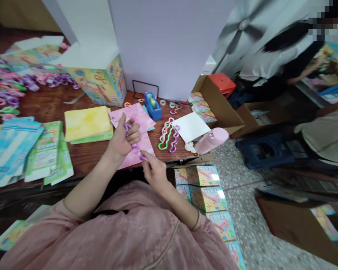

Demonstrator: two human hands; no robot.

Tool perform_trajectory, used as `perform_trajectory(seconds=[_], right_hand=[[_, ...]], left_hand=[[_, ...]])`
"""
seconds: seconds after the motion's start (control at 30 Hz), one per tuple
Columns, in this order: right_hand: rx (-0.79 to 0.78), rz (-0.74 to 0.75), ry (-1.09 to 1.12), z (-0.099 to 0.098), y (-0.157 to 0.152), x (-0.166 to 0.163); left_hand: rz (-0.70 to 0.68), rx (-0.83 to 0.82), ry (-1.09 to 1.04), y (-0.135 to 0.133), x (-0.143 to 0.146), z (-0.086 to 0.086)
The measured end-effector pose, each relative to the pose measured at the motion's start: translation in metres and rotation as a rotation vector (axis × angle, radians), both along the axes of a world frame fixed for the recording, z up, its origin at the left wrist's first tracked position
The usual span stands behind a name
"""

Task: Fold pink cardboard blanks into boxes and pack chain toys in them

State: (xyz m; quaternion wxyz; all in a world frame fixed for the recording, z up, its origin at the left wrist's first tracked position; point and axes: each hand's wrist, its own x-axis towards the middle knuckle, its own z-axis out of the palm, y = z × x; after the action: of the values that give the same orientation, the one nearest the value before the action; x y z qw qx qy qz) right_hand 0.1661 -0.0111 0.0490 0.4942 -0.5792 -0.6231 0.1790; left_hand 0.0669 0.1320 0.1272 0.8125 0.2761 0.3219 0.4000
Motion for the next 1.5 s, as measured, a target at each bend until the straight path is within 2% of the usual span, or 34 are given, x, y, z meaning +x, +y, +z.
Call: perform_trajectory(seconds=[0.1, 0.2, 0.3, 0.4, 0.53, 0.67, 0.83, 0.97, 1.07, 1.33, 1.4, 1.5], right_hand=[[-0.097, 0.081, 0.089, -0.001, 0.002, 0.015], [-0.089, 0.182, 0.117, 0.011, 0.008, 0.039], [-0.027, 0.099, 0.176, 0.030, 0.016, 0.050], [0.028, -0.048, 0.110, 0.040, 0.028, 0.043], [0.070, -0.055, 0.072, 0.035, 0.040, 0.026], [0.042, -0.031, 0.114, 0.031, 0.040, 0.026], [0.071, -0.125, 0.222, 0.035, 0.042, 0.039], [-0.106, 0.001, 0.379, 0.037, 0.052, 0.050], [-0.213, 0.104, 0.338, 0.037, 0.058, 0.057], [-0.265, 0.249, 0.265, 0.038, 0.060, 0.057], [-0.248, 0.226, 0.227, 0.037, 0.062, 0.057], [-0.200, 0.113, 0.172, 0.037, 0.064, 0.063]], left_hand=[[0.047, 0.043, 0.051, -0.003, 0.009, -0.005], [-0.023, 0.089, 0.042, -0.011, 0.008, -0.009], [-0.130, 0.087, 0.053, -0.023, 0.006, -0.011], [-0.149, 0.078, 0.135, -0.036, 0.012, -0.018], [-0.099, 0.159, 0.252, -0.049, 0.019, -0.037], [-0.113, 0.211, 0.264, -0.052, 0.013, -0.050], [-0.159, 0.294, 0.295, -0.057, 0.005, -0.050], [-0.207, 0.362, 0.312, -0.062, 0.004, -0.052], [-0.192, 0.420, 0.354, -0.064, 0.002, -0.057], [-0.240, 0.464, 0.356, -0.066, -0.008, -0.060], [-0.259, 0.465, 0.353, -0.066, -0.010, -0.063], [-0.271, 0.501, 0.365, -0.067, -0.013, -0.073]])
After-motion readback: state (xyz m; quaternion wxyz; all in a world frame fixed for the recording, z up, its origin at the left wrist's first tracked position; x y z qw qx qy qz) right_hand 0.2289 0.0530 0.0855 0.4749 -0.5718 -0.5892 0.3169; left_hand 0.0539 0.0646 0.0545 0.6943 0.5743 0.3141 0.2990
